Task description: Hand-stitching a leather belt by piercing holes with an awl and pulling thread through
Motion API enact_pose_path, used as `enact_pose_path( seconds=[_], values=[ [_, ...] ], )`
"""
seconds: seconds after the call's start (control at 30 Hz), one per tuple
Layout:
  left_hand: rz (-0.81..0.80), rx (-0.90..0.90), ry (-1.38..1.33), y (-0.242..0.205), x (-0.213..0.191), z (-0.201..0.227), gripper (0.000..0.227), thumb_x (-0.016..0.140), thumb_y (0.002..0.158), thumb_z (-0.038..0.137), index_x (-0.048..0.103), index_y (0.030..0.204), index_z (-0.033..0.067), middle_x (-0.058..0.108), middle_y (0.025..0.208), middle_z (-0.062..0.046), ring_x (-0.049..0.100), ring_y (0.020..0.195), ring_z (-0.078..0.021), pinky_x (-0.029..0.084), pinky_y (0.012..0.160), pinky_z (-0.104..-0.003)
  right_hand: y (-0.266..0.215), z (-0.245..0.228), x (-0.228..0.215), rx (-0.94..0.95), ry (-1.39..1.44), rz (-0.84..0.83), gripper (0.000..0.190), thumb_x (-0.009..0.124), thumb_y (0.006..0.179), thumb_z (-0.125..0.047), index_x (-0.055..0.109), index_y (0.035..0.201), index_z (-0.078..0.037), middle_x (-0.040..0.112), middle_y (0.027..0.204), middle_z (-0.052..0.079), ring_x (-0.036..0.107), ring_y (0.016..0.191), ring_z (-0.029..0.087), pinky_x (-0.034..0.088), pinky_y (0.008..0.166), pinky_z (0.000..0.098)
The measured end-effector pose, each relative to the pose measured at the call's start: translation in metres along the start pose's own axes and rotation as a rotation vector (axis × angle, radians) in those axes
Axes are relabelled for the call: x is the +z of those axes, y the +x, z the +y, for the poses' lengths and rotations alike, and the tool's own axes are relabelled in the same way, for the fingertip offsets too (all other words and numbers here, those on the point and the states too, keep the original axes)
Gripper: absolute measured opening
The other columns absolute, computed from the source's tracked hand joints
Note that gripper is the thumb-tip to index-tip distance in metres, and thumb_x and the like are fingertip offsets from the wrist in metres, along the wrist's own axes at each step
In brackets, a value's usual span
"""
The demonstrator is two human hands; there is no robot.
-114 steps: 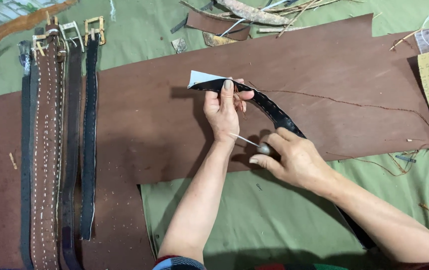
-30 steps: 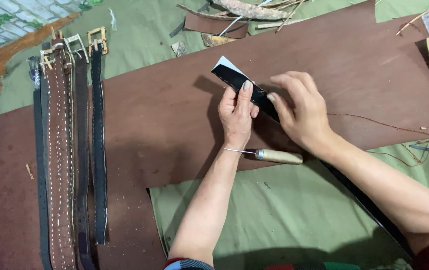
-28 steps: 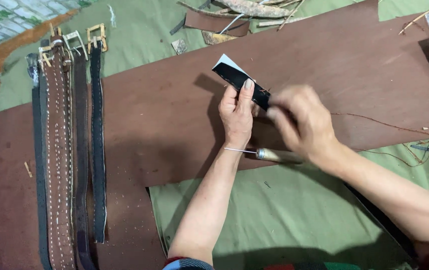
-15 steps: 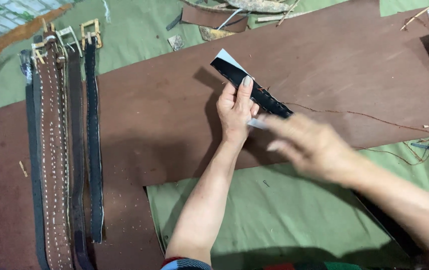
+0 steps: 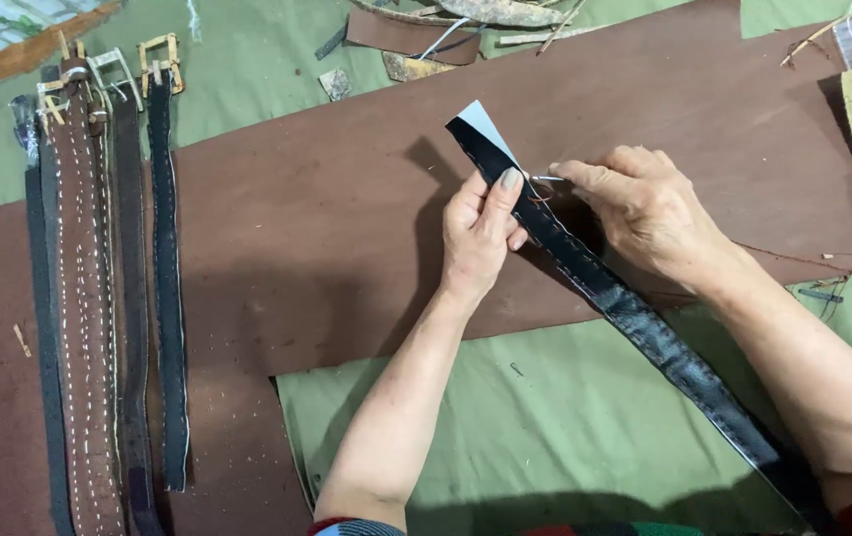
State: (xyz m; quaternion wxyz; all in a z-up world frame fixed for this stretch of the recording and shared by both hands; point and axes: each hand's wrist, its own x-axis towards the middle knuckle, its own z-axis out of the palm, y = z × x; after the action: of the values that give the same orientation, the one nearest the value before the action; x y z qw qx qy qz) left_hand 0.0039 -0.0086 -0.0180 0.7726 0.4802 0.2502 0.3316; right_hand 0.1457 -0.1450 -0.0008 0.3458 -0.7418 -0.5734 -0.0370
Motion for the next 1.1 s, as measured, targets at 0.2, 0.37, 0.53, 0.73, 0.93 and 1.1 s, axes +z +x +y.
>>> enact_pose_path(
  seconds=[0.2, 0.37, 0.53, 0.73, 0.93, 1.1],
  values=[
    [-0.019, -0.006, -0.014, -0.001, 0.0, -0.002, 0.02, 0.067, 0.103, 0.023, 0.071, 0.104, 0.0028, 0.047, 0.064, -0.001, 0.046, 0.051, -0.0022, 0.052, 0.042, -0.021, 0.002, -0.009, -0.004, -0.007, 0.014, -0.021, 0.016, 0.071, 0.106, -0.016, 0.077, 0.121, -0.014, 0.066, 0.098, 0.01, 0.065, 0.089, 0.038, 0.054, 0.073, 0.0449],
    [-0.021, -0.005, -0.007, -0.002, 0.003, 0.004, 0.022, 0.067, 0.103, 0.023, 0.071, 0.103, 0.0015, 0.044, 0.061, -0.001, 0.046, 0.051, -0.0028, 0.051, 0.043, -0.022, 0.003, -0.013, -0.005, -0.02, 0.041, -0.012, 0.016, 0.07, 0.106, -0.015, 0.077, 0.12, -0.013, 0.066, 0.097, 0.01, 0.065, 0.09, 0.036, 0.052, 0.075, 0.0424],
    [-0.031, -0.028, -0.039, -0.006, 0.008, 0.01, 0.02, 0.066, 0.103, 0.022, 0.069, 0.101, 0.0027, 0.042, 0.06, 0.001, 0.044, 0.05, -0.0023, 0.051, 0.043, -0.019, 0.006, -0.021, -0.01, -0.06, 0.071, 0.003, 0.015, 0.071, 0.106, -0.014, 0.076, 0.12, -0.012, 0.065, 0.096, 0.008, 0.066, 0.094, 0.033, 0.048, 0.08, 0.0387],
    [-0.06, -0.045, 0.002, -0.032, 0.015, 0.05, 0.02, 0.067, 0.103, 0.024, 0.07, 0.099, 0.0038, 0.053, 0.064, -0.005, 0.05, 0.048, -0.0063, 0.05, 0.039, -0.022, 0.002, -0.033, 0.0, -0.072, 0.301, 0.075, 0.022, 0.064, 0.103, -0.014, 0.079, 0.119, -0.013, 0.072, 0.102, 0.009, 0.066, 0.093, 0.034, 0.053, 0.085, 0.0406],
    [-0.021, 0.12, 0.147, -0.035, 0.032, 0.087, 0.019, 0.069, 0.102, 0.017, 0.074, 0.101, -0.0008, 0.061, 0.063, -0.013, 0.057, 0.044, -0.012, 0.052, 0.038, -0.023, 0.017, -0.039, -0.007, -0.039, 0.537, 0.074, 0.021, 0.068, 0.099, -0.013, 0.077, 0.118, -0.008, 0.073, 0.109, 0.01, 0.07, 0.098, 0.031, 0.054, 0.088, 0.0437],
    [-0.021, 0.115, 0.213, -0.029, 0.029, 0.082, 0.02, 0.069, 0.101, 0.018, 0.075, 0.098, -0.0006, 0.065, 0.065, -0.014, 0.057, 0.044, -0.0111, 0.052, 0.038, -0.023, 0.021, -0.053, 0.0, 0.073, 0.651, 0.11, 0.017, 0.066, 0.101, -0.008, 0.077, 0.113, -0.005, 0.073, 0.105, 0.014, 0.071, 0.093, 0.031, 0.055, 0.083, 0.0469]
  ],
)
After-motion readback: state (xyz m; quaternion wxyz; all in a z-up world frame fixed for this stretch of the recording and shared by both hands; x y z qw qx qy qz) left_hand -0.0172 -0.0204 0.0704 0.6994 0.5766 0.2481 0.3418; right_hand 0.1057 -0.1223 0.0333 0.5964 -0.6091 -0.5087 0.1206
